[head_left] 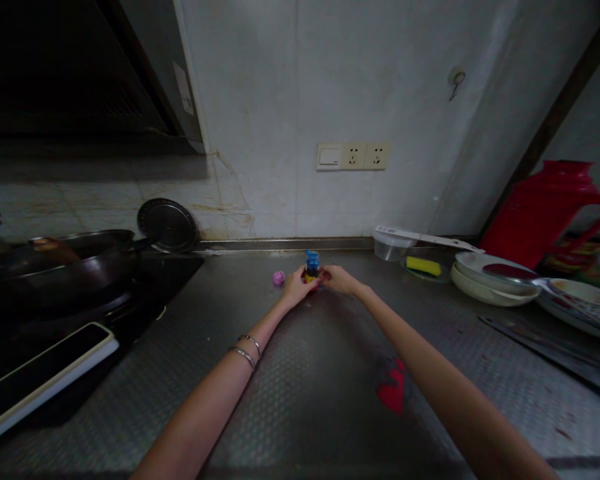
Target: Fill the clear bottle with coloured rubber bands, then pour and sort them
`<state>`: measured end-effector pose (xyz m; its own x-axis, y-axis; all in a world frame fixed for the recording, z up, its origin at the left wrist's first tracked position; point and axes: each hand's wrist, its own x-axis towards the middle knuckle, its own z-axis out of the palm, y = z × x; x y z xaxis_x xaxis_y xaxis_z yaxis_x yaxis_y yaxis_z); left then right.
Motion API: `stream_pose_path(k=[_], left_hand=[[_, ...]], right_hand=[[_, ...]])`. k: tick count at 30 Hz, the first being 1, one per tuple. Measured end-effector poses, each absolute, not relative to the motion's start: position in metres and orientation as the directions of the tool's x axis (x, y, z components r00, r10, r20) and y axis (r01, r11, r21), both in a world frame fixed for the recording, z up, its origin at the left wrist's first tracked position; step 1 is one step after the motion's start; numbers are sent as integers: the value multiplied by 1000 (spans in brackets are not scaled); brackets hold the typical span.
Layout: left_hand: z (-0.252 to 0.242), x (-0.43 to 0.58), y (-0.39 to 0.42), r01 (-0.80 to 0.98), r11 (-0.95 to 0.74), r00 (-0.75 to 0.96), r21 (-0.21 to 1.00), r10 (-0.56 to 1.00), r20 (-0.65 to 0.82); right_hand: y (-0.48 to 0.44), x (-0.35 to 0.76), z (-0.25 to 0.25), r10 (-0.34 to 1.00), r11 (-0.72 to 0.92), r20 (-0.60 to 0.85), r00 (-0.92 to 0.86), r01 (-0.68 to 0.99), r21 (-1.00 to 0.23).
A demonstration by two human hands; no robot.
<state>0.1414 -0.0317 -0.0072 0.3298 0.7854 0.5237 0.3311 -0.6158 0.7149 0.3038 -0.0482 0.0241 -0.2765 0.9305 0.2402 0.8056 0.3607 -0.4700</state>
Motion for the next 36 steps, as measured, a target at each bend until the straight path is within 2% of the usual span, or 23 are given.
stream_pose_path(k=[6,12,17,20,23,27,29,32,36], left_hand=[[-8,142,-31,332,-601,330,727,796,507],[-7,140,-33,333,-618,337,712,784,522],[-8,140,-33,331,-636,340,698,770,540],[-8,140,-32,333,-625,335,706,778,531],[-10,140,-31,321,-624,334,712,778,532],[-11,140,-29,315,-635,344,705,769,539],[-11,140,-29,322,-638,344,699,767,542],[-12,140,-29,333,-645,345,688,762,548],[-11,140,-30,337,-641,341,690,766,545]], right_hand=[[-36,303,20,947,321,129,-294,839,-440],[-31,303,16,946,325,141,-293,867,-377],[-33,305,18,948,318,117,-295,867,-384],[-34,310,28,955,294,168,-246,866,-405],[-33,318,49,943,307,268,-195,821,-481],[-33,320,85,897,408,406,-177,687,-601],[-34,314,100,874,453,453,-179,637,-623],[-38,302,113,852,495,474,-223,638,-590],[-43,290,117,852,491,430,-299,742,-456]])
